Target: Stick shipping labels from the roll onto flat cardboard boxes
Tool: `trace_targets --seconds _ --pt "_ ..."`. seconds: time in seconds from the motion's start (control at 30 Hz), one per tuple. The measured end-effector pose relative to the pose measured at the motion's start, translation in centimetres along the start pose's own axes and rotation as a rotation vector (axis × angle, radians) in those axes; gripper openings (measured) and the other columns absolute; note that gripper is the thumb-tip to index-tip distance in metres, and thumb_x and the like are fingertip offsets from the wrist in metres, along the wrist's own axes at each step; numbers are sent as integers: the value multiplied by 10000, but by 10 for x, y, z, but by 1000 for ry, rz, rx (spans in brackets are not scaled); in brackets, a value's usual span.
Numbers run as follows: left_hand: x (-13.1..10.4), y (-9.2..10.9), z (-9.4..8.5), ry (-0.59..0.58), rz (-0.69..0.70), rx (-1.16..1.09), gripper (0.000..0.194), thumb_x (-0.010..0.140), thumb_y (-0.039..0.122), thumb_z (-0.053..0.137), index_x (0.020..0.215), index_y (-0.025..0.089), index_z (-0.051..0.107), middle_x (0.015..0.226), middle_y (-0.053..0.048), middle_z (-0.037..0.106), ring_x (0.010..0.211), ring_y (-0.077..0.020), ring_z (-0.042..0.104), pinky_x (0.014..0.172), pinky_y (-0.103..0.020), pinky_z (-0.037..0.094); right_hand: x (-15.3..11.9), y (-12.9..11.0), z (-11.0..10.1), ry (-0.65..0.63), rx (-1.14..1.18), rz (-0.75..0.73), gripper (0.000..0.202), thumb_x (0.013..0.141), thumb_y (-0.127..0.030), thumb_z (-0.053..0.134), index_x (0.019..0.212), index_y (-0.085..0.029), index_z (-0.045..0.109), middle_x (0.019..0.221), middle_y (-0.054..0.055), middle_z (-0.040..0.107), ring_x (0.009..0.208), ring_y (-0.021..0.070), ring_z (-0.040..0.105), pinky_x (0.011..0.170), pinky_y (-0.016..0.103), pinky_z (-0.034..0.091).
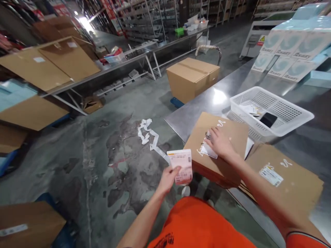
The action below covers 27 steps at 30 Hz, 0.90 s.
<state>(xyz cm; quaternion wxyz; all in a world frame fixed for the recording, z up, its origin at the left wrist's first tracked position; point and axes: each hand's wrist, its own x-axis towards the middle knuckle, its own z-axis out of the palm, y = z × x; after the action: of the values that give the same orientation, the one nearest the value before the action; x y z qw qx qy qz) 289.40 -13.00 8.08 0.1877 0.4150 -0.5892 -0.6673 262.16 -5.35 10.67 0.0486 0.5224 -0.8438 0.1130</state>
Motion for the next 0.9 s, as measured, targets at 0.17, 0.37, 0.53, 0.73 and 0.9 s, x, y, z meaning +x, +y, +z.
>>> trace_targets --seconds 0.17,0.37,0.53,0.73,0.9 --pt "28 28 11 -59 30 117 429 700 539 676 751 120 753 771 -90 732 769 -239 641 717 -325 502 -45 -29 22 -90 48 -273 607 933 -509 389 1407 -134 448 1506 174 366 1418 342 251 1144 534 185" --pt "-5 11 61 -360 -71 35 565 660 651 683 716 91 742 743 -117 726 728 -245 653 676 -327 520 -125 74 -14 38 115 688 817 854 -669 405 1464 -128 344 1472 226 355 1306 384 414 1040 529 366" --pt "-28 14 112 -580 -80 -122 585 652 621 726 965 128 750 1036 -140 735 986 -288 660 941 -402 492 -238 165 -14 57 251 1079 962 701 -746 519 1399 -91 425 1309 245 486 1233 378 487 1006 485 416" --pt "-46 9 121 -549 -257 -37 642 514 699 761 824 137 745 782 -85 733 713 -240 662 751 -397 550 -256 143 -44 198 299 871 772 688 -724 545 1291 -243 534 1409 189 450 1317 430 358 962 677 319" --pt "-51 0 109 -599 -170 134 575 512 728 729 711 189 751 782 -84 728 802 -298 661 763 -410 546 -173 39 -100 -73 941 220 432 761 -500 650 1076 -205 652 1045 70 658 872 192 603 757 312 482"
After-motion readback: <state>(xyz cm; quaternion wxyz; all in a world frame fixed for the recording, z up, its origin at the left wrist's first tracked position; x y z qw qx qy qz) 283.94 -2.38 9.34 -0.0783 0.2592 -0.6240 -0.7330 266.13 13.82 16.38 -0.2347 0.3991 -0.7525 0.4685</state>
